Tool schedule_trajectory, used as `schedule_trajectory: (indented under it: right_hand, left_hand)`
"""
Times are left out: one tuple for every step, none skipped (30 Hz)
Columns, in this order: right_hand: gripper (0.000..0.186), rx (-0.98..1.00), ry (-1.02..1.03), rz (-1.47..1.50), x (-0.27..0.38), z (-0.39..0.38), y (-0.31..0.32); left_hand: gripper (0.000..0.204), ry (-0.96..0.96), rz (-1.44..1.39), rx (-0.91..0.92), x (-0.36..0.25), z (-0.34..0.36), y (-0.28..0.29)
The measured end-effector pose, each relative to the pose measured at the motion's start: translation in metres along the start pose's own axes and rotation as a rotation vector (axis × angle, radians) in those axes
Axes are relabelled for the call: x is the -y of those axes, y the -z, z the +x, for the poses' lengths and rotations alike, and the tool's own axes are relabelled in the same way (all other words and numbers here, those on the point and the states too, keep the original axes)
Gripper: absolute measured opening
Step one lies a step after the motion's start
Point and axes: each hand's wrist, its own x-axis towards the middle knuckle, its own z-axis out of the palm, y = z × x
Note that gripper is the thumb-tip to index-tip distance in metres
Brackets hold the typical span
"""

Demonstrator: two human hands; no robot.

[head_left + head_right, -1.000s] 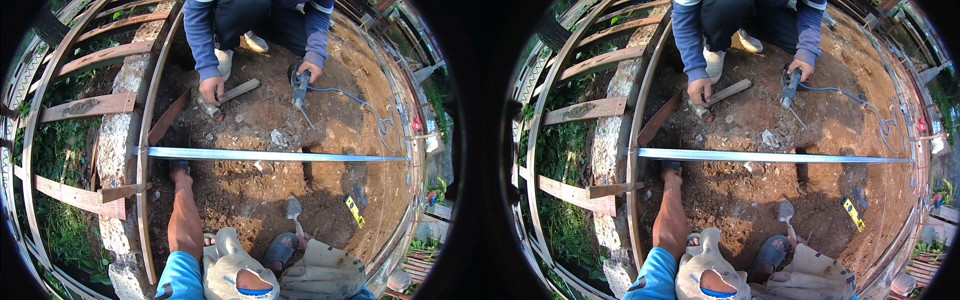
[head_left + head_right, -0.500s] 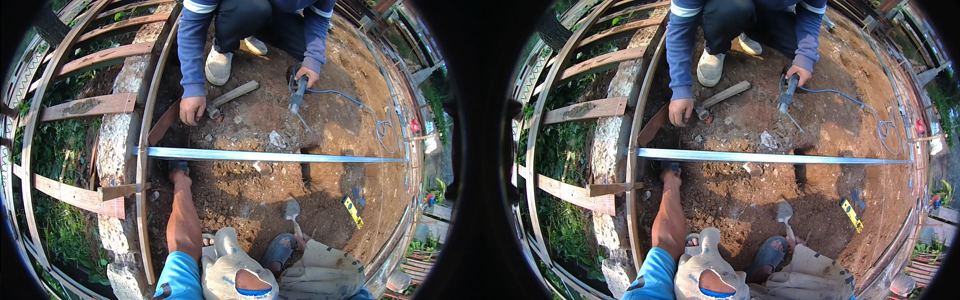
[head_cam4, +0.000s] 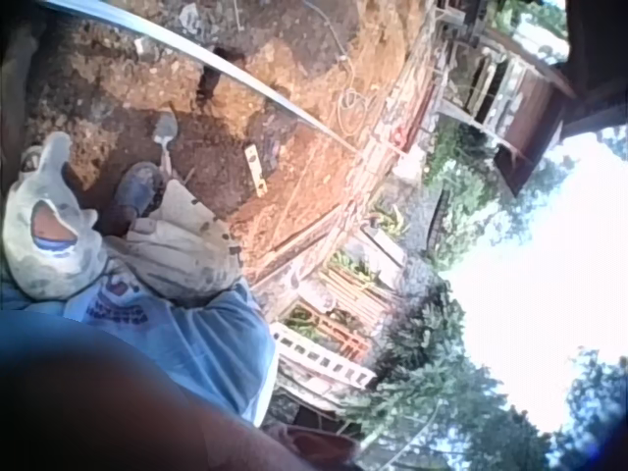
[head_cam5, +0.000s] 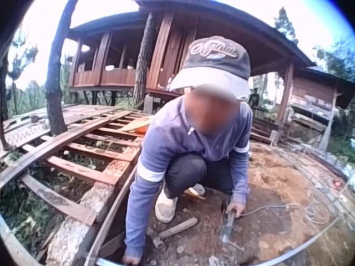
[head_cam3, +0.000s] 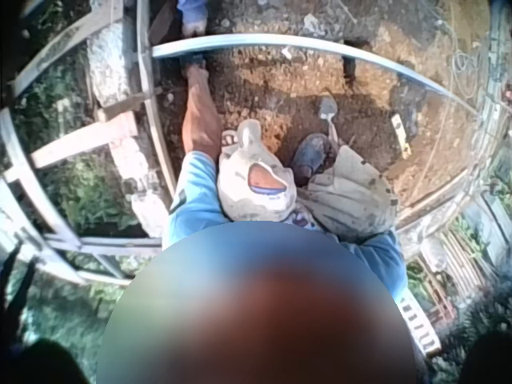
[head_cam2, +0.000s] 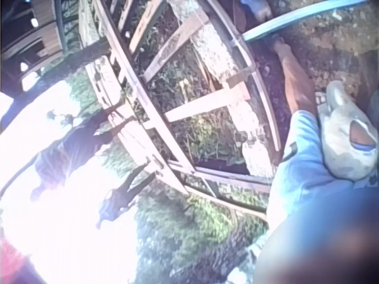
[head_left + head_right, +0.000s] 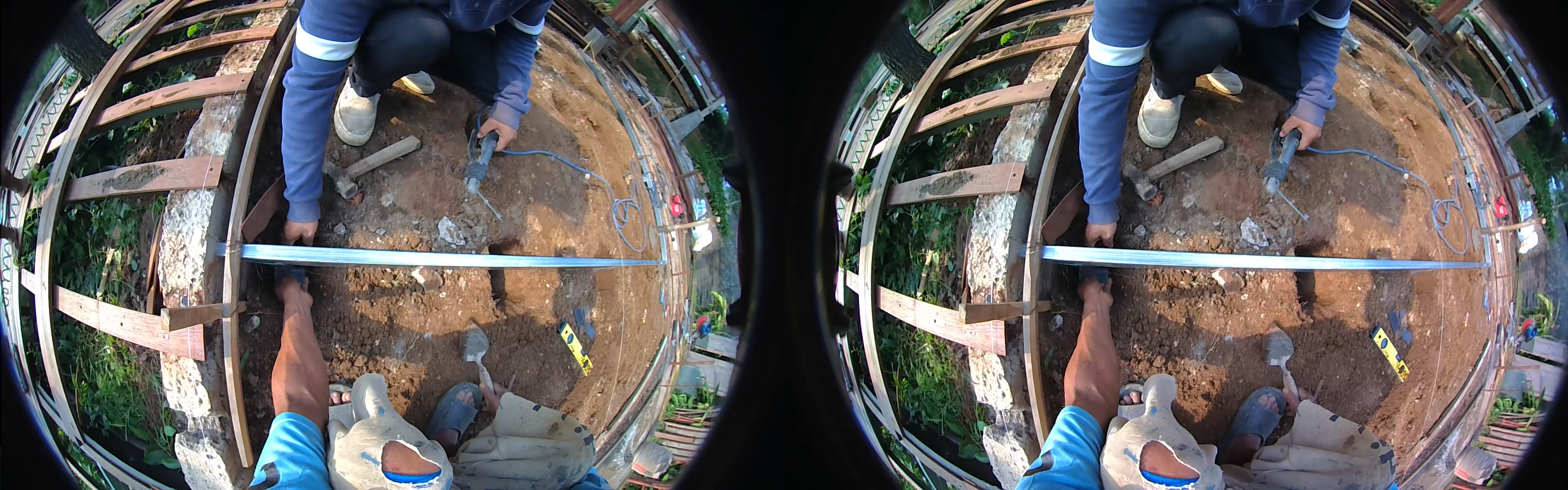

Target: The person positions a long metal frame on the ground, uses a trowel to adjust soil around it, and aligns it with a string line. Another person uses a hammer drill nearby. The person continues to adjust the frame and soil to ensure proper alignment.

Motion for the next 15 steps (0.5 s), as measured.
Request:
schedule_trajectory:
  right_hand:
    - [0.052, -0.002, 0.003, -0.001, 0.0, 0.001, 0.0]
    - [0.052, 0.0, 0.005, -0.001, 0.0, 0.002, 0.0]
    - [0.052, -0.001, 0.005, -0.003, 0.0, 0.003, 0.0]
    - [0.052, 0.0, 0.007, -0.003, 0.0, 0.004, 0.0]
    - [0.052, 0.0, 0.007, -0.007, 0.0, 0.004, 0.0]
    - [0.052, 0.0, 0.007, -0.006, 0.0, 0.005, 0.0]
    - [0.052, 0.0, 0.009, -0.008, -0.001, 0.006, 0.0]
    - [0.052, -0.002, 0.01, -0.009, -0.001, 0.006, 0.001]
    - [0.052, -0.003, 0.012, -0.011, -0.001, 0.007, 0.001]
    - [0.052, -0.003, 0.011, -0.01, -0.001, 0.006, 0.001]
    - [0.052, -0.003, 0.011, -0.011, -0.001, 0.007, 0.001]
    - [0.052, -0.003, 0.012, -0.013, -0.001, 0.006, 0.002]
    - [0.052, -0.005, 0.012, -0.013, -0.001, 0.007, 0.002]
    - [0.052, -0.005, 0.012, -0.015, -0.002, 0.006, 0.002]
    - [0.052, -0.004, 0.011, -0.015, -0.002, 0.006, 0.002]
  left_hand:
    - [0.031, -0.003, -0.004, -0.001, 0.001, -0.001, 0.0]
    - [0.031, -0.007, -0.008, -0.004, 0.001, -0.001, 0.0]
    - [0.031, -0.011, -0.013, -0.008, 0.002, -0.001, 0.0]
    - [0.031, -0.025, -0.005, 0.01, 0.003, -0.001, 0.0]
    - [0.032, -0.039, 0.004, 0.029, 0.004, -0.001, 0.001]
    - [0.032, -0.043, 0.03, 0.015, 0.004, 0.0, 0.001]
    - [0.031, -0.054, 0.018, 0.036, 0.005, 0.002, 0.002]
    - [0.029, -0.055, 0.022, 0.024, 0.006, 0.003, 0.002]
    - [0.028, -0.071, 0.033, 0.025, 0.006, 0.005, 0.002]
    - [0.026, -0.057, 0.029, 0.023, 0.006, 0.006, 0.002]
    - [0.025, -0.057, 0.033, 0.034, 0.007, 0.007, 0.003]
    - [0.024, -0.058, 0.037, 0.045, 0.008, 0.009, 0.003]
    - [0.023, -0.063, 0.036, 0.034, 0.009, 0.009, 0.003]
    - [0.022, -0.068, 0.036, 0.023, 0.011, 0.01, 0.004]
    - [0.022, -0.073, 0.036, 0.013, 0.012, 0.01, 0.004]
